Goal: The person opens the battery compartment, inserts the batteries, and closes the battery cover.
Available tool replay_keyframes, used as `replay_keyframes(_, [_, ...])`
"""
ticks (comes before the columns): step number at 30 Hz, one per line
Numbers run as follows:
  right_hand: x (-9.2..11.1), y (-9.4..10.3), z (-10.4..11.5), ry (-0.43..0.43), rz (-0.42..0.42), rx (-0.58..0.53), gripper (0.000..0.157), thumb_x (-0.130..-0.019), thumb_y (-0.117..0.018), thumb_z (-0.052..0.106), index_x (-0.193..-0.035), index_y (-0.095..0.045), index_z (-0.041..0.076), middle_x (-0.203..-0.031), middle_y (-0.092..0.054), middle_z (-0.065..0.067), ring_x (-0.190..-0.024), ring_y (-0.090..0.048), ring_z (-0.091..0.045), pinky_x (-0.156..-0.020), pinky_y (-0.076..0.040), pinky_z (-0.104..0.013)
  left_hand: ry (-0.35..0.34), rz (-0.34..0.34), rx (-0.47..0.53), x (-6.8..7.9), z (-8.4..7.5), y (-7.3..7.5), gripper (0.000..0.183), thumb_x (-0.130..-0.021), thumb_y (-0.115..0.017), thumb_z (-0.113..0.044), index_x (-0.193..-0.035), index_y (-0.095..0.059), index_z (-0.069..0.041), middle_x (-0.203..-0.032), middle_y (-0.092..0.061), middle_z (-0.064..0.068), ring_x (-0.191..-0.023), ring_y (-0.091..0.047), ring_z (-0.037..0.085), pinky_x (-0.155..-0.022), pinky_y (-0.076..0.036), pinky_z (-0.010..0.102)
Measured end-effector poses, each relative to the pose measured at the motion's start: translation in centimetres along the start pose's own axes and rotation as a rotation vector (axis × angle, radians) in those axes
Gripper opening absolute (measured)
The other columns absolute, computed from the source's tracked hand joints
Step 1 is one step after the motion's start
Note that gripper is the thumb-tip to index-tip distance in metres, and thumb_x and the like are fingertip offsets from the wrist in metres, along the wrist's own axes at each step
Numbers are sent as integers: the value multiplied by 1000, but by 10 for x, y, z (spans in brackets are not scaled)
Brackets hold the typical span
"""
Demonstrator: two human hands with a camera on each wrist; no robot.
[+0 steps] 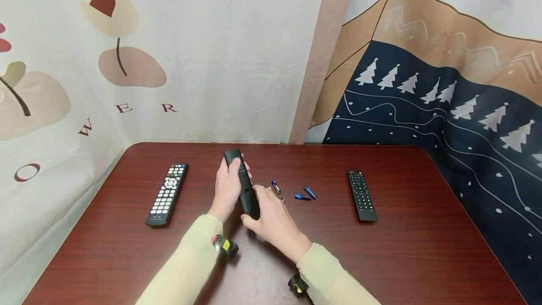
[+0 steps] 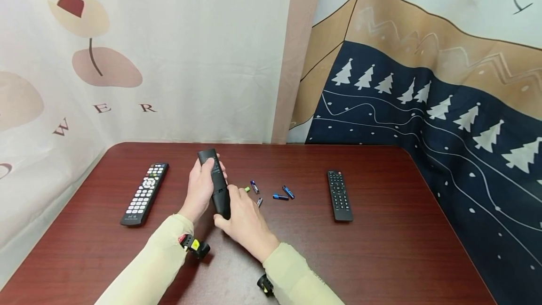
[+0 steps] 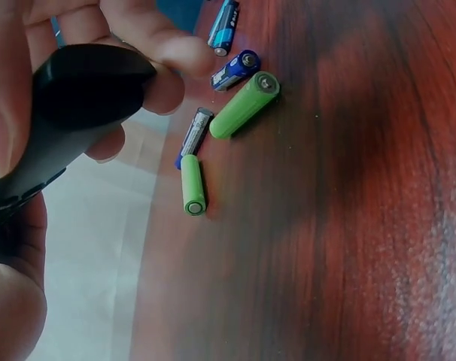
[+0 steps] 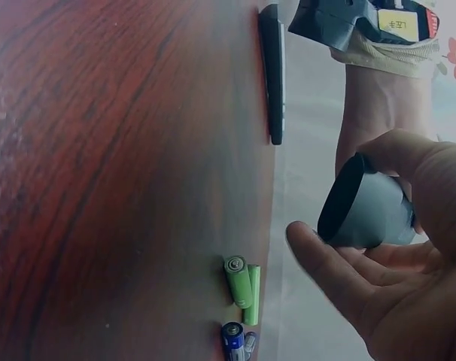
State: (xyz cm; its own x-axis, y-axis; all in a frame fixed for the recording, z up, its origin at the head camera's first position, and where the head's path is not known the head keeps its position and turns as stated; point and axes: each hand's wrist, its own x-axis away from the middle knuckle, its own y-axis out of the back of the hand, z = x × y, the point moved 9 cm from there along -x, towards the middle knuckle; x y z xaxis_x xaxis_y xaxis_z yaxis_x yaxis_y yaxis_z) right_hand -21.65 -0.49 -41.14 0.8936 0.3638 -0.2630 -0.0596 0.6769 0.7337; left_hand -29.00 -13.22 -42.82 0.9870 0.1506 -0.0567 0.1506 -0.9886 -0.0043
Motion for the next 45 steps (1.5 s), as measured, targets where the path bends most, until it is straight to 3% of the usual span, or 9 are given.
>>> replay_keyframes(9, [1, 1, -1, -19, -31, 8, 60, -87, -79, 25, -138, -53, 5, -109, -62, -8, -88, -59, -18, -74, -54, -32, -7, -10, 26, 0, 0, 3, 36, -112, -38, -31, -135, -52, -6, -105, -61, 19, -84, -65, 21, -73, -56, 29])
replay_keyframes(15, [3, 3, 0, -2, -46, 18, 62, -88, -79, 26, -140, -52, 5, -113, -61, -10, -90, -59, -19, -76, -55, -33, -7, -12, 40, 0, -1, 4, 36, -112, -37, -30, -135, -52, -7, -102, -61, 13, -88, -65, 30, -73, -56, 28])
replay_keyframes(24, [5, 6, -4, -24, -38, 29, 63, -88, -78, 24, -140, -52, 2, -114, -61, -12, -89, -60, -21, -74, -55, -34, -11, 2, 33, 0, -1, 4, 38, -112, -37, -30, -137, -51, -5, -102, -61, 13, -80, -65, 14, -70, -57, 28])
replay_keyframes(33, [9, 11, -14, -79, -3, 12, 65, -90, -76, 25, -144, -49, 0, -131, -60, -18, -103, -64, -26, -85, -58, -42, 10, 1, 50, 0, 1, 5, 36, -112, -37, -29, -137, -51, -7, -101, -61, 11, -81, -66, 17, -70, -57, 28])
replay_keyframes(45, [20, 29, -30, -82, -41, 92, 64, -89, -78, 25, -141, -52, -1, -120, -63, -16, -87, -62, -20, -72, -55, -34, 15, 5, 91, -1, 1, 5, 35, -112, -36, -27, -136, -51, -6, -99, -61, 11, -79, -66, 18, -69, -57, 27])
